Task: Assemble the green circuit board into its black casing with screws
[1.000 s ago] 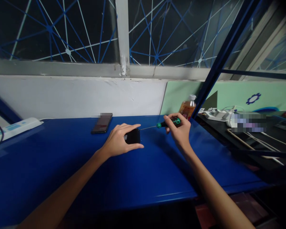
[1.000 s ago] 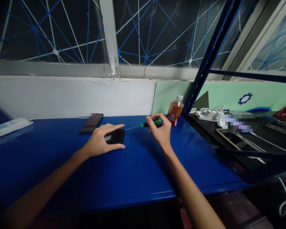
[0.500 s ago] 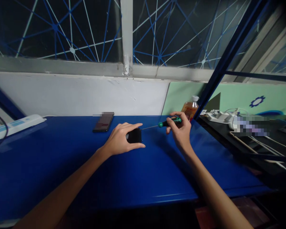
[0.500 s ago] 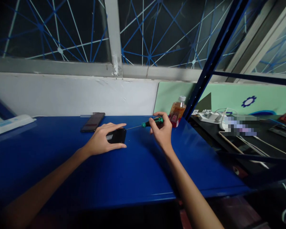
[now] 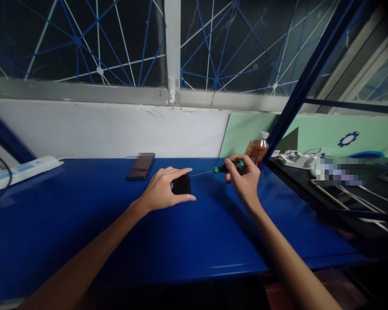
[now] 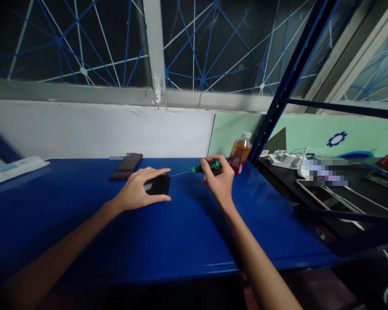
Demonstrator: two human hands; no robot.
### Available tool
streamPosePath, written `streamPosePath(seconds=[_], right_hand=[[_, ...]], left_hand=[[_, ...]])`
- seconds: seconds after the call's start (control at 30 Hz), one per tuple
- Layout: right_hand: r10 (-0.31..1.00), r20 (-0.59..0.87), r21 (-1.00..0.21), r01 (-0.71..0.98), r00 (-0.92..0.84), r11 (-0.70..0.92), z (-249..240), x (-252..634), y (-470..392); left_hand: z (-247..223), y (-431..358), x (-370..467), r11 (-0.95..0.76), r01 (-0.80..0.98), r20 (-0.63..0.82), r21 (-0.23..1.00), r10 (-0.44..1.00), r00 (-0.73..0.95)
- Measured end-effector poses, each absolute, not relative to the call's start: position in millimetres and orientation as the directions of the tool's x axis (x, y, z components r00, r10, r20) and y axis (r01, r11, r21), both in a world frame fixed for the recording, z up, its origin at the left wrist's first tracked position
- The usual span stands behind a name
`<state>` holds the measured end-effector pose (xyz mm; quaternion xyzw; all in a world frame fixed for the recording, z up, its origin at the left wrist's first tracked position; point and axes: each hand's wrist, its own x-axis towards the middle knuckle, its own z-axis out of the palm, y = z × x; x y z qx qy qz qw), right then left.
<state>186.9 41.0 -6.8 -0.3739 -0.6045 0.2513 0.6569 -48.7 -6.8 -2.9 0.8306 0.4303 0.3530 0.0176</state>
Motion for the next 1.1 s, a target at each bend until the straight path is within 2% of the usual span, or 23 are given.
streamPosePath(seconds=[0.13, 0.43, 0.67, 0.9, 1.1], right_hand=[[0.813, 0.571, -0.82, 0.127, 0.113, 0.558, -7.5, 186.3, 40.6], [0.841, 0.541, -0.835, -0.103, 0.015, 0.54, -7.7, 188.9, 43.7], [0.833, 0.546, -0.837, 0.039, 0.092, 0.545, -7.2, 185.8, 42.9], [0.85, 0.527, -0.849, -0.053, -0.003, 0.526, -7.9, 188.9, 45.5], [0.842, 0.532, -0.847, 0.039, 0.085, 0.531, -6.8, 185.8, 42.4]], left_hand=[[-2.8, -6.6, -48.6, -0.632, 0.701, 0.58, 0.33, 0.722, 0.377], [-3.4, -6.5, -48.3, -0.645, 0.693, 0.595, 0.323, 0.708, 0.381], [-3.9, -6.0, -49.0, -0.655, 0.682, 0.606, 0.326, 0.698, 0.381], [-4.1, -5.4, -49.0, -0.659, 0.681, 0.611, 0.32, 0.693, 0.383], [-5.0, -4.7, -49.0, -0.663, 0.677, 0.611, 0.32, 0.691, 0.388]])
